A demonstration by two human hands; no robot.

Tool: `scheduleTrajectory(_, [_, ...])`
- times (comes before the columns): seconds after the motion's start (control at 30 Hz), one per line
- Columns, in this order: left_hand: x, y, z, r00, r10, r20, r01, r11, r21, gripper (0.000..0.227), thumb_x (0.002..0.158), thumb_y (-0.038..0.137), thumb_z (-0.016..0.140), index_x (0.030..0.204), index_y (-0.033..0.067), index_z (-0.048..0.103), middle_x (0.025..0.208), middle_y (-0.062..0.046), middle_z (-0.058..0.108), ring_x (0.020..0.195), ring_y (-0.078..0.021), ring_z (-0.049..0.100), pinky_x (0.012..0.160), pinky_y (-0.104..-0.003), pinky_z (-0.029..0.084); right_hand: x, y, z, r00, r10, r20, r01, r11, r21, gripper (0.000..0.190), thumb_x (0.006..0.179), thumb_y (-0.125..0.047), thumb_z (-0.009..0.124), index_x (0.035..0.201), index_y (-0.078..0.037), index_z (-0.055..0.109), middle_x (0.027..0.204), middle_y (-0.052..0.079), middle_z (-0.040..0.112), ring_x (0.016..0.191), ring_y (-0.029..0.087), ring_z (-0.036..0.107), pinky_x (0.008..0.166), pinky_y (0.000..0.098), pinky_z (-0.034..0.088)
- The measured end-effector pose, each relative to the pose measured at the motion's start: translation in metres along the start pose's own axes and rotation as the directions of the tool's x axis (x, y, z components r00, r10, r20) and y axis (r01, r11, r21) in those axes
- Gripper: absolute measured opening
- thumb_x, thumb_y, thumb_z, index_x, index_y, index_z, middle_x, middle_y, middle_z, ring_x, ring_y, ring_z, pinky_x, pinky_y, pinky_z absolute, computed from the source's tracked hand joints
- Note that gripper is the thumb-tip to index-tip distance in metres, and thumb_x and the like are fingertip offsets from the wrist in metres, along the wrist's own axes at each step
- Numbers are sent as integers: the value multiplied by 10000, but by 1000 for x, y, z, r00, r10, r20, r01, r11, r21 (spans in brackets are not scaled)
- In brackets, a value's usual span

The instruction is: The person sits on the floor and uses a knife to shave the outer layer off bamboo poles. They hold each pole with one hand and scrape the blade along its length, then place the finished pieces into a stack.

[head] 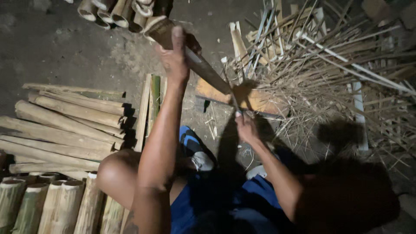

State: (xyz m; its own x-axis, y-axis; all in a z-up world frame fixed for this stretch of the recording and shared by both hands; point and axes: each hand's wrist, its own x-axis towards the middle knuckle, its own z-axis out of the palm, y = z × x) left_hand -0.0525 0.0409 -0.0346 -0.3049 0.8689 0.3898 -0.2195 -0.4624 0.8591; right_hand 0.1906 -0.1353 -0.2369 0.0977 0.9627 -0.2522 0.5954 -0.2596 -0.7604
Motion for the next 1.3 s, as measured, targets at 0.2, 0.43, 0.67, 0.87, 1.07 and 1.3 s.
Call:
scheduleTrajectory(0.2, [-5, -6, -8, 987, 125, 100, -128, 991, 28, 369, 1073, 371, 737, 1051, 33, 588, 889, -93, 646, 771, -189, 618, 735, -369, 546, -30, -21, 13, 797, -544, -263, 546, 835, -73, 478, 1088, -311, 464, 1337, 96, 493, 1120, 348, 615, 958, 518, 625, 799, 543, 527])
scheduleTrajectory(0.43, [-14, 28, 5, 992, -31, 119, 49, 988, -148, 395, 1010, 401, 721, 961, 33, 583, 794, -68, 660, 668, -186, 647, 626, -357, 575, 37, 99, 46, 993, 122, 10, -119, 982, -148, 449, 1089, -356, 420, 1266, 32, 558, 1007, 287, 652, 877, 443, 654, 768, 515, 535])
scheduleTrajectory(0.67, [-15, 38, 14, 938, 164, 307, -234, 950, 206, 840, 1039, 632, 535, 1566, 60, 219, 1169, -56, 494, 1039, -144, 521, 1049, -401, 502, -4, 57, 29, 969, 229, 91, -227, 973, -30, 472, 1080, -390, 398, 1250, 6, 589, 955, 252, 656, 835, 395, 655, 755, 504, 542])
scheduleTrajectory(0.87, [-14, 18, 13, 909, 46, 414, -188, 932, 310, 1095, 934, 698, 675, 1634, 43, 146, 1475, -217, 497, 1427, -342, 542, 1221, -527, 505, -28, -36, -9, 999, -31, 26, 31, 999, 25, 495, 1072, -419, 379, 1235, -16, 616, 911, 222, 660, 798, 355, 657, 745, 494, 547])
scheduleTrajectory(1.07, [-17, 6, 4, 905, 154, 396, -257, 941, 222, 1057, 1011, 598, 734, 1647, 39, 100, 1677, -237, 270, 1579, -365, 334, 1343, -522, 340, 8, 32, 52, 946, -284, -158, 261, 953, -152, 497, 1078, -428, 395, 1284, -16, 583, 1102, 253, 661, 997, 391, 645, 882, 500, 512])
scheduleTrajectory(1.3, [-17, 7, 16, 963, 64, 261, -126, 965, 229, 1034, 954, 405, 820, 1656, 14, 169, 1588, -246, 420, 1472, -375, 477, 1252, -508, 449, 40, 67, 38, 993, 117, 16, -116, 989, -89, 677, 1036, -577, 339, 1307, 18, 512, 1207, 317, 580, 1112, 518, 568, 909, 567, 456])
